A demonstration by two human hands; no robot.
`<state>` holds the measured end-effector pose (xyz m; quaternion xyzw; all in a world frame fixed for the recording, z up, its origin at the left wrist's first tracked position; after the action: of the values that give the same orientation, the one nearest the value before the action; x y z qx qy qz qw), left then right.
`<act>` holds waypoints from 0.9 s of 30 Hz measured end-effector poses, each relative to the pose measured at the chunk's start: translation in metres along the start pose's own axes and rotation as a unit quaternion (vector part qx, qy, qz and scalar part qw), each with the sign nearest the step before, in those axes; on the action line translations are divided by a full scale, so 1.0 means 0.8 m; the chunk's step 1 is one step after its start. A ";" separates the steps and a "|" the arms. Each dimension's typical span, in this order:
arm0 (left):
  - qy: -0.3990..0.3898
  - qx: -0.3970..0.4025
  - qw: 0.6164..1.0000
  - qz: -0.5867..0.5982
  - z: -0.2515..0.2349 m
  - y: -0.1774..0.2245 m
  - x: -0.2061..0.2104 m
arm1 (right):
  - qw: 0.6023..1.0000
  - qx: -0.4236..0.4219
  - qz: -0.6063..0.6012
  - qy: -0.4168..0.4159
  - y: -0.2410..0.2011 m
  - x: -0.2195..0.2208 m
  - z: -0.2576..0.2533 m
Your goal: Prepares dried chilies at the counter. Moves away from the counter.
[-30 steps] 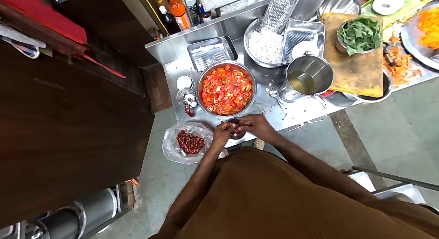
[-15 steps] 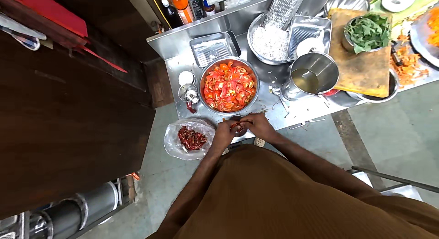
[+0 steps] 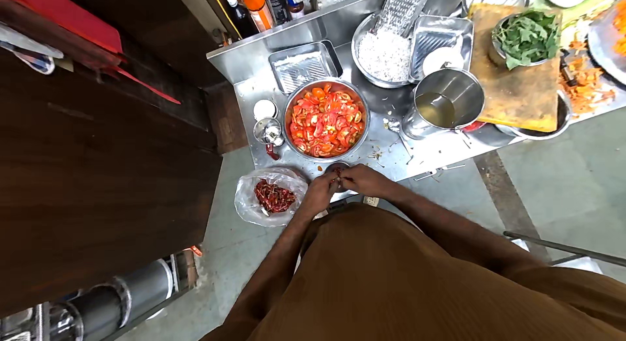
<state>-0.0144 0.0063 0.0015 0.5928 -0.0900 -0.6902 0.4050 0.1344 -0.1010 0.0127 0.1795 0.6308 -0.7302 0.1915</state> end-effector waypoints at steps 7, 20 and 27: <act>0.000 -0.075 0.922 0.380 -0.008 0.007 0.017 | 0.975 -0.147 0.098 0.136 -0.006 -0.006 0.011; -0.013 -0.331 0.770 0.545 -0.016 0.001 0.048 | 0.934 -0.143 0.191 0.264 0.026 0.019 0.023; -0.016 -0.262 0.957 0.125 -0.023 -0.030 0.035 | 0.977 0.037 0.153 0.146 0.034 0.021 0.006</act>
<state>-0.0078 0.0102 -0.0395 0.4392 0.0141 -0.6430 0.6272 0.1333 -0.1102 -0.0183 0.3859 0.5894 -0.6810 0.2000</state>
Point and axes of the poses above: each hand's wrist, its own z-axis away from the middle knuckle, its own x-axis out of the palm, y = z × x, the point moved 3 cm from there along -z, towards the middle knuckle, and after that the axes turned 10 degrees about -z, right-handed, at the moved point
